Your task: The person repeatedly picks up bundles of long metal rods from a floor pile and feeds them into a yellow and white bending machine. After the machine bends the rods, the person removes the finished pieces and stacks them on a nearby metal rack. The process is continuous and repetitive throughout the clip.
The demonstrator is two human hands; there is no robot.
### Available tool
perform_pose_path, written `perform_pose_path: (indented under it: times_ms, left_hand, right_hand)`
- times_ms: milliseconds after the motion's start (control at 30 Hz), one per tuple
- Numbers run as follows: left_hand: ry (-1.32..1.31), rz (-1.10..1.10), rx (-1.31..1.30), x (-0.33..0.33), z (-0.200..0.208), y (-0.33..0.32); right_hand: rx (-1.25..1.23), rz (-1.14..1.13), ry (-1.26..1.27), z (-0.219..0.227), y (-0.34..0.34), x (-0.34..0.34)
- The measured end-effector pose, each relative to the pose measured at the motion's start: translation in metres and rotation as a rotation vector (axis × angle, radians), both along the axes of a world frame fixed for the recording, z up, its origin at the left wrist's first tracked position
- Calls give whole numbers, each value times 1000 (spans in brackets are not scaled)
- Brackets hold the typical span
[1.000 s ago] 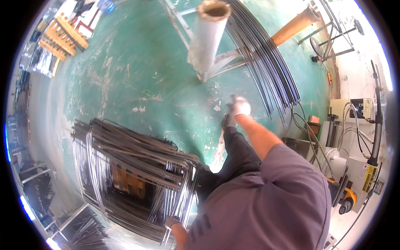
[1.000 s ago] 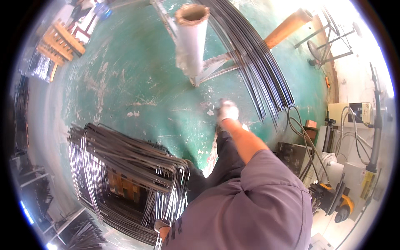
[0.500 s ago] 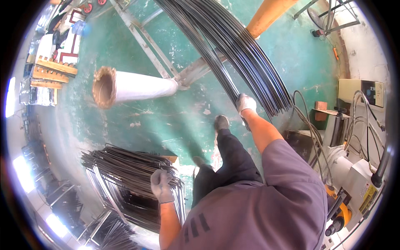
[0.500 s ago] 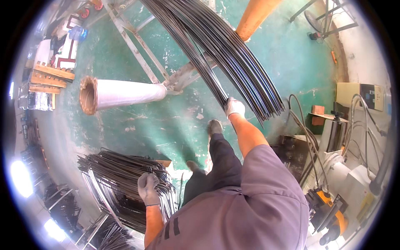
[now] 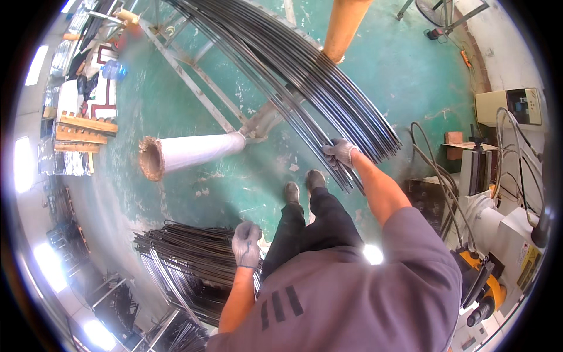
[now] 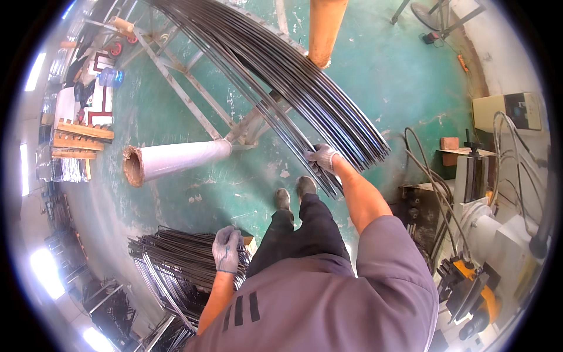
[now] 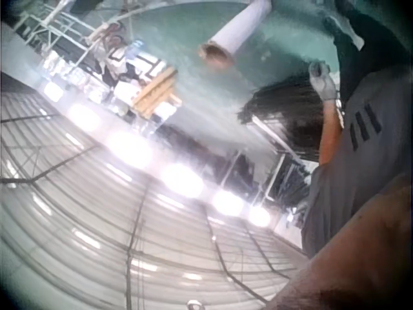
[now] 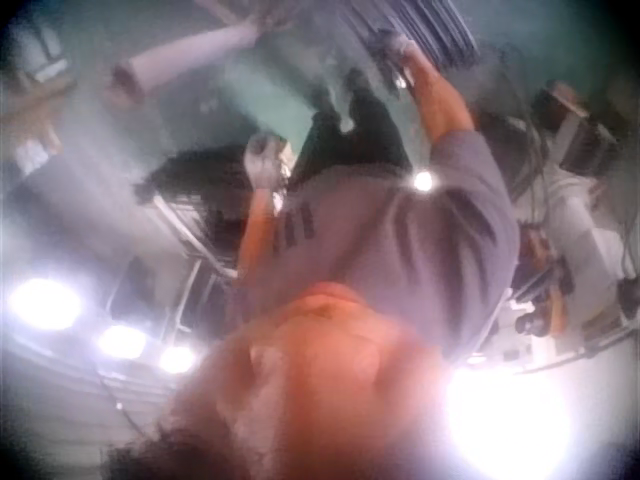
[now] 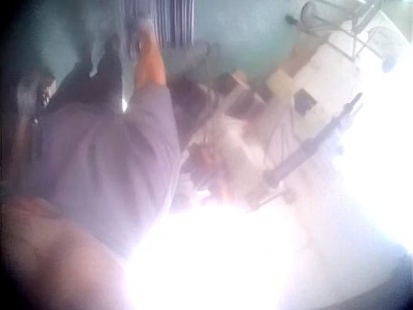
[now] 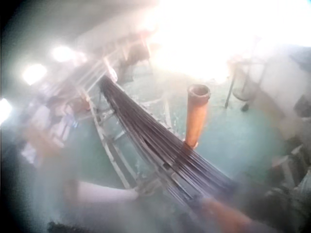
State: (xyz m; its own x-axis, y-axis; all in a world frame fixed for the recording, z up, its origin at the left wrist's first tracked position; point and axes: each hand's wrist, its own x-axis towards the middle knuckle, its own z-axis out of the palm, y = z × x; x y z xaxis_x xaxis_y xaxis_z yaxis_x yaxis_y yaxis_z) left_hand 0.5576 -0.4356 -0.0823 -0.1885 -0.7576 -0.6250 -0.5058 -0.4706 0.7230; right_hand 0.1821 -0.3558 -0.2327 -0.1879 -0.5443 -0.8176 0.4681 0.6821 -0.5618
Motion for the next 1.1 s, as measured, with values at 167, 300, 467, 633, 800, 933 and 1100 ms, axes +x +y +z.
perform_pose_path:
  times_ms: [167, 300, 467, 633, 800, 933, 1100]
  left_hand:
    - [120, -106, -50, -39, -15, -26]
    - [187, -218, 25, -62, -36, -42]
    - [380, -229, 240, -101, -46, -63]
    - [577, -102, 626, -141, -76, -94]
    - [770, 20, 748, -200, -64, -114]
    - [675, 18, 662, -215, -86, -138]
    - [632, -1, 552, -217, -129, -147]
  right_hand:
    - [110, 280, 606, 66, -16, 23]
    - [201, 377, 656, 160, -8, 85]
    - [356, 303, 693, 121, 91, 132]
    - [493, 324, 765, 190, 139, 189]
    - [553, 376, 859, 206, 192, 250]
    - [599, 531, 796, 226, 183, 264]
    - [575, 374, 827, 199, 193, 275]
